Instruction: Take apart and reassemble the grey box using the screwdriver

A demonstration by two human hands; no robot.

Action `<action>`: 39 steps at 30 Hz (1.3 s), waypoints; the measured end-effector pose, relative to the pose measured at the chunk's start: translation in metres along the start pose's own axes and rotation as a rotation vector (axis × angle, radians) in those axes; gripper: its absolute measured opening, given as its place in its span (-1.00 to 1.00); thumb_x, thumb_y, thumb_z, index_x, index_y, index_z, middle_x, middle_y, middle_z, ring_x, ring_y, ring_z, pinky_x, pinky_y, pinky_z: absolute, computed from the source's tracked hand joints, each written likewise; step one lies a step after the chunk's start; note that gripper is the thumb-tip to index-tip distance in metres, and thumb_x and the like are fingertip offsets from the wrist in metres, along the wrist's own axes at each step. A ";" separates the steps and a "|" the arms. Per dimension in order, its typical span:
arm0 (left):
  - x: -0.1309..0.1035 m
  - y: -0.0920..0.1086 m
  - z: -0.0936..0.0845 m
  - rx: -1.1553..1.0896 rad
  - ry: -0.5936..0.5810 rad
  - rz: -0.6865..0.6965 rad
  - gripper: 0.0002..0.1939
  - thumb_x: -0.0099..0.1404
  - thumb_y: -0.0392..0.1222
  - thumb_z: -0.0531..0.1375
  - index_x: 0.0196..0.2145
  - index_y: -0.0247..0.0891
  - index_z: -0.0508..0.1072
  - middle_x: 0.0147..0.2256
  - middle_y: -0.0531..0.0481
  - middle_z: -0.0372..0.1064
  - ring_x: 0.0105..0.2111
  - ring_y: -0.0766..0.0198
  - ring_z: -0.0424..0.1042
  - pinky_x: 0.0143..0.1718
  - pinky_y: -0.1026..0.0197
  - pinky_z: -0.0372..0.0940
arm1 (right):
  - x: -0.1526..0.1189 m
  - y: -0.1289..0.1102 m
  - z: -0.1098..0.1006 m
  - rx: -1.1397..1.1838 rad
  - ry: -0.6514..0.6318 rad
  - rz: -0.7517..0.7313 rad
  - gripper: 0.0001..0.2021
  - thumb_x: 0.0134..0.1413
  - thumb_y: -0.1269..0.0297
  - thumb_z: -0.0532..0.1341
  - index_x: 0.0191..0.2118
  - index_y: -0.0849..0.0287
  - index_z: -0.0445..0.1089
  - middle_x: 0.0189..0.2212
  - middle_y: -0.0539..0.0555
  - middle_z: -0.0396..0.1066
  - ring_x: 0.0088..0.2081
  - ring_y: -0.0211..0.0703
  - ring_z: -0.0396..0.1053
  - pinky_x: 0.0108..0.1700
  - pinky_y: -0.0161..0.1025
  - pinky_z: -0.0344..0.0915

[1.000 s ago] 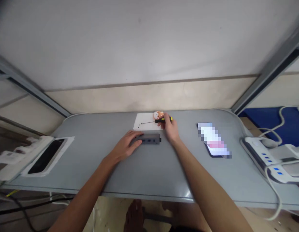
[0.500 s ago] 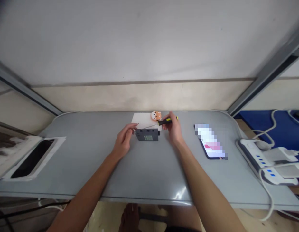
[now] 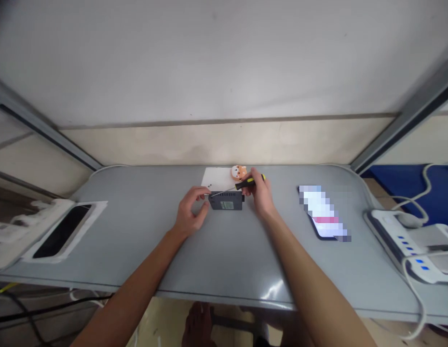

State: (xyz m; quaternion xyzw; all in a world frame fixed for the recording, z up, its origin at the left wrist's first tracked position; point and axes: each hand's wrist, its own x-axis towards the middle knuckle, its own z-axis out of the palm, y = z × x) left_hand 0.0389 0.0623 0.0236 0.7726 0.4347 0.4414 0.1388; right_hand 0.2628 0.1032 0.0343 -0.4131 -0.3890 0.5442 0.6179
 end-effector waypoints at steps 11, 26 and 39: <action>0.001 -0.001 0.006 0.036 0.086 0.059 -0.93 0.41 -0.21 0.16 -0.18 -0.15 0.46 -0.12 -0.11 0.45 -0.09 0.15 0.48 -0.02 0.04 0.44 | 0.000 0.001 -0.002 0.015 -0.009 -0.012 -0.60 0.16 -0.11 0.22 -0.50 0.10 0.40 -0.62 -0.01 0.32 -0.59 -0.26 0.21 -0.49 -0.24 0.11; 0.002 0.000 0.001 0.074 0.129 0.156 -0.87 0.39 -0.33 0.11 -0.20 -0.18 0.44 -0.20 -0.08 0.42 -0.16 0.17 0.46 -0.08 0.07 0.41 | 0.000 0.016 0.003 -0.441 -0.127 -0.103 -0.54 0.23 -0.21 0.17 -0.18 0.13 0.46 -0.36 0.05 0.52 -0.34 -0.18 0.38 -0.28 -0.25 0.27; 0.003 -0.004 0.005 0.040 0.116 0.141 -0.90 0.38 -0.31 0.15 -0.17 -0.18 0.41 -0.18 -0.08 0.47 -0.14 0.14 0.47 -0.03 0.02 0.39 | 0.003 0.021 0.003 -0.359 -0.093 -0.032 -0.50 0.22 -0.26 0.16 -0.18 0.13 0.49 -0.36 0.08 0.56 -0.36 -0.18 0.38 -0.27 -0.23 0.27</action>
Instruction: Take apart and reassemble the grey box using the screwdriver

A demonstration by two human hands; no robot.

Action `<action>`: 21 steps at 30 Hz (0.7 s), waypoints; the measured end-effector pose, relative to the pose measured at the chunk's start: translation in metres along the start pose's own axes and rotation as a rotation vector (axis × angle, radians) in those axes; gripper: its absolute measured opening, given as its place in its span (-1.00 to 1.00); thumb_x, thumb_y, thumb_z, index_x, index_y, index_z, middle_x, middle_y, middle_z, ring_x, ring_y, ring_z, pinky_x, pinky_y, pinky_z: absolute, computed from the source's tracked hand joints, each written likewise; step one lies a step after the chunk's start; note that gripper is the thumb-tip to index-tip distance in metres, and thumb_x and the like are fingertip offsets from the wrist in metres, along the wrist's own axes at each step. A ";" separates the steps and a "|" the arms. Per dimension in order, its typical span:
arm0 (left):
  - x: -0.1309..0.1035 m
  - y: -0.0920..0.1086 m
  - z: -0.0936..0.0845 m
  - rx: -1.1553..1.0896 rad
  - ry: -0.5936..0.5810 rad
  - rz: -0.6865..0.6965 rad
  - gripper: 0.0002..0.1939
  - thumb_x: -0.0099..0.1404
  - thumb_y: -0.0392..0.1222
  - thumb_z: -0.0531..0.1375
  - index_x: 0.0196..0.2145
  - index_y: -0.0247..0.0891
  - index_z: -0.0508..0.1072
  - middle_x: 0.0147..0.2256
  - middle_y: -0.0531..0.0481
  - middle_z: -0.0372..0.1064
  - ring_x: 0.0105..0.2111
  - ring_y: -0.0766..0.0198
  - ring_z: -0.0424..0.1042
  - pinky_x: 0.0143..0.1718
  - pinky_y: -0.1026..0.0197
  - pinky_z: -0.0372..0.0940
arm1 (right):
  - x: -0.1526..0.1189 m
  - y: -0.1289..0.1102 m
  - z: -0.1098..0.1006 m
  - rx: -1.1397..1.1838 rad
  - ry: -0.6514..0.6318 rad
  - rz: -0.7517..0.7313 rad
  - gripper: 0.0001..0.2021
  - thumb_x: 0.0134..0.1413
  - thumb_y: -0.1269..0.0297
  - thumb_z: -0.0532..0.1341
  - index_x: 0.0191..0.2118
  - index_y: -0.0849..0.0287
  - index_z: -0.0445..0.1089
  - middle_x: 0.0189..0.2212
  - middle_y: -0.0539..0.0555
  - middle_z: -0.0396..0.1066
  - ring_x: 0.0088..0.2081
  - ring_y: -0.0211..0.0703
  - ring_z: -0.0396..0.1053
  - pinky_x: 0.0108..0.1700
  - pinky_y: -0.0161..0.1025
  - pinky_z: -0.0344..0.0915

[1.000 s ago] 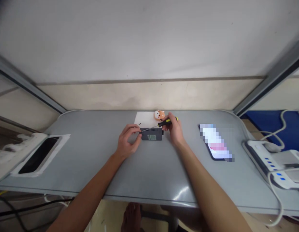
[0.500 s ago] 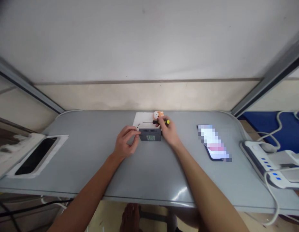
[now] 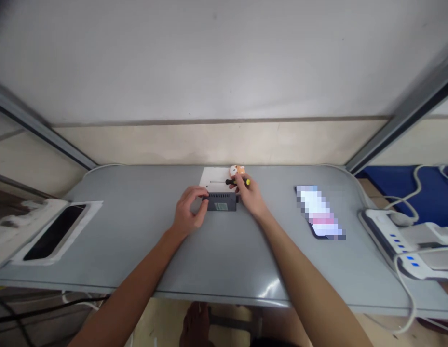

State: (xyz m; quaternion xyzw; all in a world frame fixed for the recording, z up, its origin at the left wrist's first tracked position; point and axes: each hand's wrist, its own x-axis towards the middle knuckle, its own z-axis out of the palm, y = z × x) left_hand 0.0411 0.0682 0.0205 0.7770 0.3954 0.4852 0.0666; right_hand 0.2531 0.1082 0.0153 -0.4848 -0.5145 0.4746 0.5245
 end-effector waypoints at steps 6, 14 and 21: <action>0.001 -0.004 -0.003 0.034 0.019 0.006 -0.88 0.35 -0.32 0.14 -0.19 -0.18 0.43 -0.21 -0.07 0.48 -0.17 0.14 0.46 -0.06 0.02 0.37 | 0.009 -0.001 -0.014 0.362 0.223 0.088 -0.54 0.14 -0.23 0.23 -0.32 0.14 0.48 -0.56 0.01 0.45 -0.55 -0.27 0.25 -0.45 -0.25 0.16; 0.005 0.018 0.006 0.171 0.063 0.070 -0.87 0.35 -0.32 0.17 -0.17 -0.17 0.46 -0.07 -0.07 0.57 -0.04 0.09 0.51 0.04 -0.04 0.25 | 0.014 -0.013 -0.037 0.630 0.381 0.096 -0.72 0.01 0.12 0.31 -0.55 0.16 0.32 -0.53 -0.05 0.33 -0.64 -0.43 0.10 -0.63 -0.34 -0.01; 0.005 0.033 0.030 0.209 0.038 0.087 -0.97 0.42 -0.23 0.25 -0.18 -0.14 0.48 -0.10 0.02 0.63 -0.02 0.14 0.57 0.09 -0.03 0.08 | 0.013 -0.014 -0.036 0.632 0.416 0.152 -0.79 -0.07 0.24 0.27 -0.59 0.16 0.29 -0.58 -0.04 0.28 -0.61 -0.41 0.13 -0.68 -0.39 -0.04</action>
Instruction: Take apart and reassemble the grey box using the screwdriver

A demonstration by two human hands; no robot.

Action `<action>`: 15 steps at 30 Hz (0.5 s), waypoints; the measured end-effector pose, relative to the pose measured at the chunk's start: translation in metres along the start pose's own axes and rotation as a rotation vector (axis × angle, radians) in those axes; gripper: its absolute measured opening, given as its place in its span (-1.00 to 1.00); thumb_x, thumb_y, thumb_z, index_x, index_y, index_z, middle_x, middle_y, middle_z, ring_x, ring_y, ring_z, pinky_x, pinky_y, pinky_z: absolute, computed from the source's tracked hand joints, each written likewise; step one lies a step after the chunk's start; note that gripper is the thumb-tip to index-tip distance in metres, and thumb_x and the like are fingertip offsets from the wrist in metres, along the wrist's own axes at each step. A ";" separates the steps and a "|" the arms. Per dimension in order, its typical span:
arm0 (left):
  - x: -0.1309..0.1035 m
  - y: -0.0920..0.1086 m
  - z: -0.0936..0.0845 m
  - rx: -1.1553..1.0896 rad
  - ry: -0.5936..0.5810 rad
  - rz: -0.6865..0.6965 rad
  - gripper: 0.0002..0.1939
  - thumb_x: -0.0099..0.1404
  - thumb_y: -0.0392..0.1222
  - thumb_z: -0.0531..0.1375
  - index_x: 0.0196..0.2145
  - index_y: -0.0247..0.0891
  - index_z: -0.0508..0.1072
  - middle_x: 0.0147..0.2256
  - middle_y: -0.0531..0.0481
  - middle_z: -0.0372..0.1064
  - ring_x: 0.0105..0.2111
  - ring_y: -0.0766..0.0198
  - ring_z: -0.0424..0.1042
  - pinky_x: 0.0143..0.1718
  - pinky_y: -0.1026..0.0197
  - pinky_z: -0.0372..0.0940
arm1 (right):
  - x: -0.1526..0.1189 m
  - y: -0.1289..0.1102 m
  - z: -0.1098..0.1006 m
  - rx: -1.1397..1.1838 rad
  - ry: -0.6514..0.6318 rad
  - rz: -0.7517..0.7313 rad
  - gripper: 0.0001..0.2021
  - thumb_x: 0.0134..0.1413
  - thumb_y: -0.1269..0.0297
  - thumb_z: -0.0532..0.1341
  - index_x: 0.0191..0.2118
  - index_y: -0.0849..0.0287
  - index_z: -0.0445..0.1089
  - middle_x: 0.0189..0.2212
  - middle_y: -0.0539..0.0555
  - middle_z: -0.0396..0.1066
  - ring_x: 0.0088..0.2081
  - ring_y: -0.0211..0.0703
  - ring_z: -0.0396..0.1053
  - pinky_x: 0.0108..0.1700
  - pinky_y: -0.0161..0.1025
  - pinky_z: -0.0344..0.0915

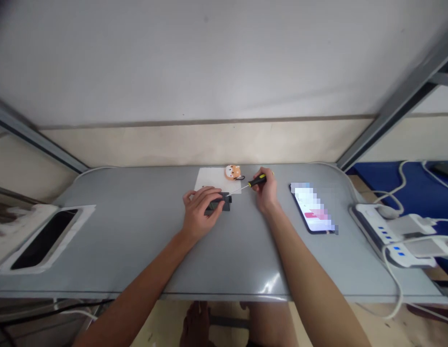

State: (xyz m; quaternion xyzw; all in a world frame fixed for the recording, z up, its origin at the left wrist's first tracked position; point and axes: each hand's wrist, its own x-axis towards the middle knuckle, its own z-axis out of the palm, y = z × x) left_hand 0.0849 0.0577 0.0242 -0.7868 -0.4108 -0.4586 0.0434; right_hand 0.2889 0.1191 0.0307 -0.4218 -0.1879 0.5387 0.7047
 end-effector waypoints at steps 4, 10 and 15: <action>-0.003 -0.007 0.003 -0.005 -0.029 -0.025 -0.98 0.45 -0.21 0.26 -0.20 -0.12 0.51 -0.09 0.04 0.64 -0.07 0.18 0.59 0.07 -0.02 0.07 | 0.000 0.001 0.001 -0.038 -0.012 0.010 -0.80 -0.10 0.25 0.26 -0.60 0.18 0.30 -0.60 -0.04 0.27 -0.63 -0.42 0.11 -0.69 -0.41 -0.04; -0.004 -0.008 0.001 -0.005 -0.025 -0.010 -0.97 0.45 -0.21 0.26 -0.20 -0.10 0.52 -0.09 0.07 0.64 -0.07 0.21 0.59 0.07 -0.01 0.06 | 0.002 0.004 -0.001 -0.029 -0.003 -0.007 -0.81 -0.11 0.26 0.26 -0.59 0.18 0.29 -0.58 -0.05 0.28 -0.66 -0.44 0.08 -0.70 -0.40 -0.07; -0.003 -0.006 0.001 0.000 -0.015 0.002 -0.97 0.46 -0.22 0.26 -0.18 -0.10 0.51 -0.08 0.08 0.63 -0.07 0.22 0.59 0.07 -0.01 0.05 | 0.004 0.004 -0.003 -0.021 -0.005 -0.020 -0.82 -0.09 0.26 0.24 -0.59 0.17 0.29 -0.58 -0.04 0.28 -0.64 -0.42 0.10 -0.69 -0.39 -0.06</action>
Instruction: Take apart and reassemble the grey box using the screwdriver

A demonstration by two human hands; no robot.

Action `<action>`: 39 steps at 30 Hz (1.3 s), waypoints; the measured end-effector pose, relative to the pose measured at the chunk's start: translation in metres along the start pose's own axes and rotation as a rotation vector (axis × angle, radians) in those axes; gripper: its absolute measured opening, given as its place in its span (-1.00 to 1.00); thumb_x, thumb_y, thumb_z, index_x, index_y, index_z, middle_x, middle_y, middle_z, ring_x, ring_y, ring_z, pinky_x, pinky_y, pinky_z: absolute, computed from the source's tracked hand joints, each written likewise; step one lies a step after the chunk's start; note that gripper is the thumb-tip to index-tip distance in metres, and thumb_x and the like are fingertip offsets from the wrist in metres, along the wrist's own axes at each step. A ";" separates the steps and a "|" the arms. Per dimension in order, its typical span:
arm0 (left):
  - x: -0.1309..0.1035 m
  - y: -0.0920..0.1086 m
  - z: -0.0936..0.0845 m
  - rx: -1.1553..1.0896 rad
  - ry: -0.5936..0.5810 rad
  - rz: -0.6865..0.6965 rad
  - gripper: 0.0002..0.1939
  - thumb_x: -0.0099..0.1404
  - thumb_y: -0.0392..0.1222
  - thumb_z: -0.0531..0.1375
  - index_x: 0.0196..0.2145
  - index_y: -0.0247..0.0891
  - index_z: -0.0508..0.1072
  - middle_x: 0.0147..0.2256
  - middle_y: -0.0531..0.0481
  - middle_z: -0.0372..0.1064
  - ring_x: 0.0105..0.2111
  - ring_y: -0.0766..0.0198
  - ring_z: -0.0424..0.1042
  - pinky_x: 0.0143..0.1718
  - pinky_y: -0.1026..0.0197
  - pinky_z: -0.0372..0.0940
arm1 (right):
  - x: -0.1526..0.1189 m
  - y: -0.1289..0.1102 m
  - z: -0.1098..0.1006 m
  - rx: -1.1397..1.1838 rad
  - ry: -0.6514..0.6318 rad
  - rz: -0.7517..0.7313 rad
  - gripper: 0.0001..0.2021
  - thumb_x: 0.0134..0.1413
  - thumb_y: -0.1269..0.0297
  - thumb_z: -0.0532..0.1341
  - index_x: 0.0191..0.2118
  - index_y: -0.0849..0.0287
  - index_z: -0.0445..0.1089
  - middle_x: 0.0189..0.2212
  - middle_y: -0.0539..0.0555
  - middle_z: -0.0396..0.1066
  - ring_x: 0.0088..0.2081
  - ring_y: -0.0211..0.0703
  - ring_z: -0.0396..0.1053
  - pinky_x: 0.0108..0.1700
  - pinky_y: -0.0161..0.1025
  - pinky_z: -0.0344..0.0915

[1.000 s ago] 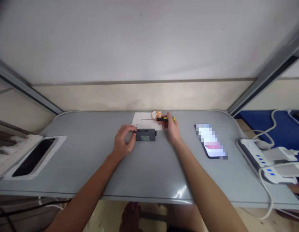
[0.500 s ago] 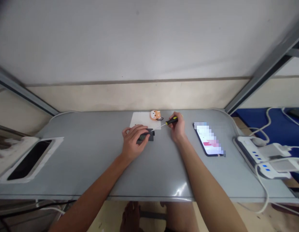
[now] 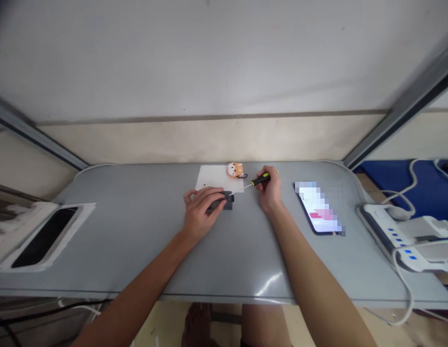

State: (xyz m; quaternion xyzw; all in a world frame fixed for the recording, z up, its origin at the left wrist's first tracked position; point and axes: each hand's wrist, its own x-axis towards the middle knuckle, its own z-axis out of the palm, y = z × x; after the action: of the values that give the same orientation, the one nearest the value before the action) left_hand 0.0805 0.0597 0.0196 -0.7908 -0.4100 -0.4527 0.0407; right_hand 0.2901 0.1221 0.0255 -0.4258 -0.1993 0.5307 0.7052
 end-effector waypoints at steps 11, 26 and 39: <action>-0.003 -0.003 -0.001 0.034 -0.072 0.000 -0.85 0.48 -0.20 0.22 -0.05 -0.03 0.56 -0.03 0.02 0.61 -0.02 0.17 0.56 0.12 -0.02 0.06 | -0.002 -0.003 0.001 -0.052 -0.009 0.009 -0.77 -0.07 0.19 0.28 -0.58 0.13 0.27 -0.59 -0.03 0.31 -0.65 -0.39 0.06 -0.68 -0.32 -0.06; -0.003 -0.003 -0.006 0.133 -0.079 0.137 -0.83 0.46 -0.32 0.22 -0.15 -0.04 0.55 -0.03 0.06 0.61 -0.05 0.19 0.56 0.07 -0.03 0.06 | 0.000 -0.002 -0.001 0.025 0.026 -0.025 -0.80 -0.07 0.22 0.27 -0.57 0.14 0.28 -0.57 -0.04 0.30 -0.66 -0.41 0.06 -0.68 -0.32 -0.09; -0.007 -0.010 -0.007 0.128 -0.102 0.138 -0.73 0.45 -0.34 0.17 -0.04 -0.02 0.56 0.07 -0.07 0.54 -0.01 0.16 0.54 0.10 -0.03 0.13 | -0.004 0.011 0.008 -0.048 -0.045 0.022 -0.70 -0.02 0.01 0.34 -0.49 0.10 0.32 -0.61 -0.09 0.29 -0.66 -0.39 0.13 -0.66 -0.32 -0.02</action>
State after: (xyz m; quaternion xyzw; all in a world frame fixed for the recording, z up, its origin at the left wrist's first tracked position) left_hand 0.0670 0.0594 0.0149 -0.8350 -0.3843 -0.3807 0.1011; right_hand 0.2767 0.1217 0.0214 -0.4327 -0.2230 0.5431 0.6842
